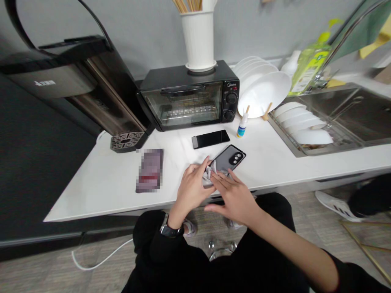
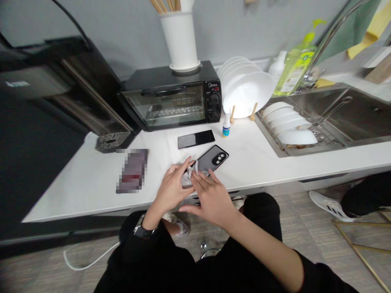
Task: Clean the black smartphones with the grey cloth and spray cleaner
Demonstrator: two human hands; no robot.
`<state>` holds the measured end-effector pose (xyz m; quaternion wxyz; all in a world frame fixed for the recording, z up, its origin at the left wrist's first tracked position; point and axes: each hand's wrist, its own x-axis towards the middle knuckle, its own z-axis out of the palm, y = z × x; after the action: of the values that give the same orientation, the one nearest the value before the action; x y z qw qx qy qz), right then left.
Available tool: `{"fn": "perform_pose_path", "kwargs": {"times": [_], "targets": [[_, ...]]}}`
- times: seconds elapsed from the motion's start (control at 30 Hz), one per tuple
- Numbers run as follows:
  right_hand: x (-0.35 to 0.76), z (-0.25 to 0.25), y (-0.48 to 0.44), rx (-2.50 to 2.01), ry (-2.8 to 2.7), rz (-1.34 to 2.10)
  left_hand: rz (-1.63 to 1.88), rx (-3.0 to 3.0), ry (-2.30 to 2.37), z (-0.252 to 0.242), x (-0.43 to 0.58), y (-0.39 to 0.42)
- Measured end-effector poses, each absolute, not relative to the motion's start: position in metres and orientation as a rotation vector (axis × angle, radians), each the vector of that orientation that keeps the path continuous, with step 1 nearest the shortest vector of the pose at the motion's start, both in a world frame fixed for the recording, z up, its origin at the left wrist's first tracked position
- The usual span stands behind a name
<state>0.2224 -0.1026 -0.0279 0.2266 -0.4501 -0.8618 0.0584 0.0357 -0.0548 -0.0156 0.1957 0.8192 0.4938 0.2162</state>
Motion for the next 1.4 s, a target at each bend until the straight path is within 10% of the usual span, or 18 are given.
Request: {"fn": "perform_pose_path", "kwargs": {"times": [1.4], "targets": [[0.232,-0.028,-0.065,-1.371,-2.329,0.023,0.587,2.34,1.453,-0.016,0.04,-0.057]]}}
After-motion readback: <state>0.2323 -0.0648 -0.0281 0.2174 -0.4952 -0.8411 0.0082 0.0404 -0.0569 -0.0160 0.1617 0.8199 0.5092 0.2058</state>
